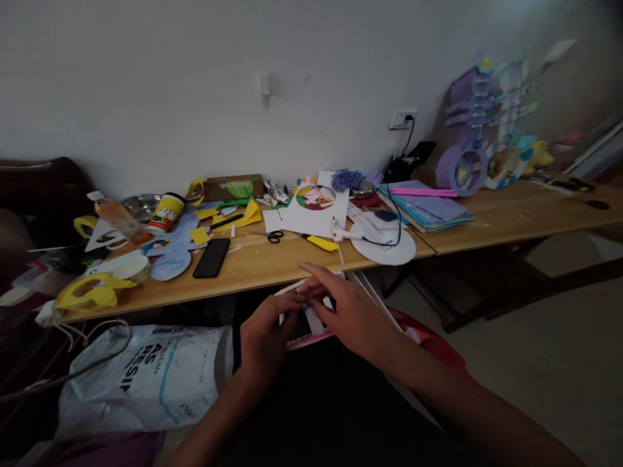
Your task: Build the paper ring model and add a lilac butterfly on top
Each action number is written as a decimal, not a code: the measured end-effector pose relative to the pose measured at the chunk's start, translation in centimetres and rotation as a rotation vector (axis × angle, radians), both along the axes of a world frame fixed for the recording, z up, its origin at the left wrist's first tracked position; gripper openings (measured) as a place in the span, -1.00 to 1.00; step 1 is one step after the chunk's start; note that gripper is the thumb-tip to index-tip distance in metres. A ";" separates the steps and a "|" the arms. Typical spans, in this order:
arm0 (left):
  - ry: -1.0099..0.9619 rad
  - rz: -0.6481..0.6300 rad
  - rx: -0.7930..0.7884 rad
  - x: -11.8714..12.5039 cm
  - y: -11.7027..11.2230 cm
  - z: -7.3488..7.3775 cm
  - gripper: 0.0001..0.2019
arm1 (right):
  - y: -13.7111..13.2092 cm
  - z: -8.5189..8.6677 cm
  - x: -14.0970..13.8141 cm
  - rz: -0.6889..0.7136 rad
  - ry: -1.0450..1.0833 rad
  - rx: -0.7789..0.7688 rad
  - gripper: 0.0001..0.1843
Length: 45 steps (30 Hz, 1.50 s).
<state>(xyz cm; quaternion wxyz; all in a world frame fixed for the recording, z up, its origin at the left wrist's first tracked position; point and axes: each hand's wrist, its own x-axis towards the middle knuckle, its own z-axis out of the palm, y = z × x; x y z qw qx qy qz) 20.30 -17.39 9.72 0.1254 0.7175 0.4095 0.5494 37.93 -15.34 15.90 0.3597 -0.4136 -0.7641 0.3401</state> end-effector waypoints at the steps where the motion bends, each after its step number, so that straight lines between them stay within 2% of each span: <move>1: -0.003 0.020 -0.007 0.1 0.0 0.1 -0.77 | 0.0 0.1 0.1 0.019 -0.021 0.002 -0.33; 6: -0.025 0.042 -0.095 0.3 0.3 0.1 -0.83 | 0.3 0.4 0.6 0.093 -0.024 -0.058 -0.19; 10: 0.029 0.018 -0.110 0.2 0.6 0.3 -0.85 | 0.4 0.2 0.6 0.115 0.048 -0.142 -0.17; 16: 0.098 0.019 -0.165 -0.3 0.1 1.1 -0.83 | 0.3 -0.4 0.1 0.032 0.224 -0.281 -0.31; 20: 0.109 -0.006 -0.209 -0.4 -0.5 1.1 -0.75 | 0.3 -0.5 -0.1 -0.021 0.276 -0.316 -0.40; 27: 0.042 0.022 -0.179 -0.6 -0.3 0.1 -0.82 | 0.1 -0.7 0.0 0.016 0.262 -0.291 -0.66; 30: -0.056 0.015 -0.280 -0.6 -0.2 0.2 -0.86 | 0.1 -0.5 0.2 0.044 0.250 -0.310 -0.69; 33: -0.211 0.008 -0.422 -0.4 -0.3 0.5 -0.90 | 0.0 -0.4 0.1 0.027 0.232 -0.278 -0.66; 39: -0.343 -0.014 -0.544 -0.2 -0.3 0.1 -0.85 | -0.2 -1.0 0.0 -0.077 0.110 -0.099 -0.65; 45: -0.382 -0.025 -0.548 0.0 -0.3 -0.1 -0.84 | 0.1 -1.4 0.3 -0.069 -0.092 0.103 -0.71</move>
